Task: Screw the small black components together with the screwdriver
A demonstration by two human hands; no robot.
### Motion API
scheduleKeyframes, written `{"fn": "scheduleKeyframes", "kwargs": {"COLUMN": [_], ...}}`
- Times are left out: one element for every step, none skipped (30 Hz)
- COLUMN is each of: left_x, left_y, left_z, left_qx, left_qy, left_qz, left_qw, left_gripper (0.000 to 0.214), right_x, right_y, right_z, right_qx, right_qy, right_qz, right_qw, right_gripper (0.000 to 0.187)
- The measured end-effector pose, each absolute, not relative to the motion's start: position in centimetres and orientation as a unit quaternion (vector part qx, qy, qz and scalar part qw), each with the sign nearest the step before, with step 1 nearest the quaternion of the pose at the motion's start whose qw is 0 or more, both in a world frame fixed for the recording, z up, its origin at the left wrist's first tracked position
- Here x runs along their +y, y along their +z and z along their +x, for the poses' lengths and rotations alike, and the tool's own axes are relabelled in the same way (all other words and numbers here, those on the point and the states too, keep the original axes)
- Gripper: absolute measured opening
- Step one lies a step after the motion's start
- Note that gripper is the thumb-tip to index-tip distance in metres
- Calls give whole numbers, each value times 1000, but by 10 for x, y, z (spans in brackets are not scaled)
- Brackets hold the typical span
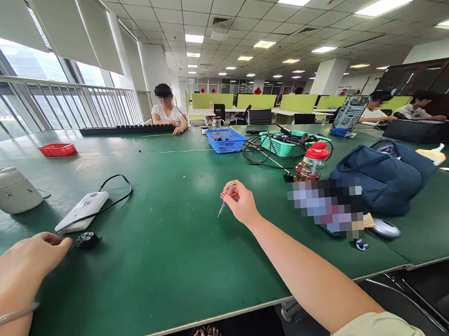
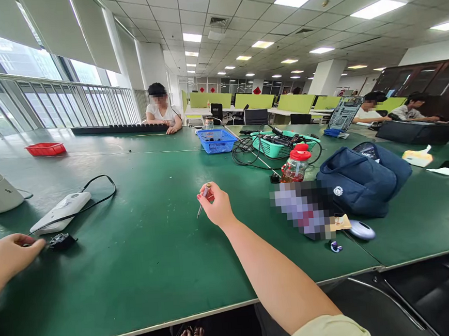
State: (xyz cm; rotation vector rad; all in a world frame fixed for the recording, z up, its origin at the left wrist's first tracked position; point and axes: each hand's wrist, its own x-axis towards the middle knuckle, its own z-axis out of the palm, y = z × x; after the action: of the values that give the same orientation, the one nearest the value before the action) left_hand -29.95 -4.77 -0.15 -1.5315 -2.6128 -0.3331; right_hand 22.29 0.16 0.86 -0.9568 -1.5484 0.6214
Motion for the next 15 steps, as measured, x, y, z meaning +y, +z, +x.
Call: {"fn": "scheduleKeyframes", "kwargs": {"left_x": [-50,-52,-55,-57,-59,-61,-63,-64,-65,-65,-64,-64,-62,-61,-61], "left_y": [6,13,19,25,30,34,37,39,39,38,35,32,28,25,22], "left_z": [-288,-277,-267,-258,-250,-243,-237,-233,-230,-229,-229,-231,-234,-238,-242], "left_qx": [-869,-872,-872,-868,-864,-859,-853,-845,-832,-813,-794,-775,-757,-742,-731], "left_qy": [-71,-48,-34,-33,-43,-63,-98,-139,-181,-217,-240,-251,-252,-248,-239], "left_qz": [-488,-485,-487,-494,-501,-506,-511,-515,-524,-540,-558,-580,-602,-622,-639], "left_qw": [37,36,36,39,43,42,39,31,17,2,-12,-24,-33,-36,-36], "left_gripper": [55,56,57,57,56,55,55,55,55,56,56,57,57,58,58], "right_x": [2,1,1,1,1,1,1,1,1,1,1,0,0,0,0], "right_y": [9,9,9,9,9,9,9,9,9,9,9,9,9,9,10], "right_z": [223,223,223,223,223,223,223,222,222,222,223,223,223,223,223], "right_qx": [-660,-659,-659,-658,-659,-660,-661,-661,-662,-662,-662,-661,-661,-660,-661], "right_qy": [265,266,265,264,264,263,263,263,263,264,265,265,265,265,265], "right_qz": [-408,-408,-408,-407,-406,-405,-404,-404,-405,-406,-407,-408,-408,-408,-408], "right_qw": [572,573,574,576,576,576,576,574,573,572,571,571,571,572,572], "right_gripper": [14,14,14,14,14,14,14,14,14,14,15,15,15,15,15]}}
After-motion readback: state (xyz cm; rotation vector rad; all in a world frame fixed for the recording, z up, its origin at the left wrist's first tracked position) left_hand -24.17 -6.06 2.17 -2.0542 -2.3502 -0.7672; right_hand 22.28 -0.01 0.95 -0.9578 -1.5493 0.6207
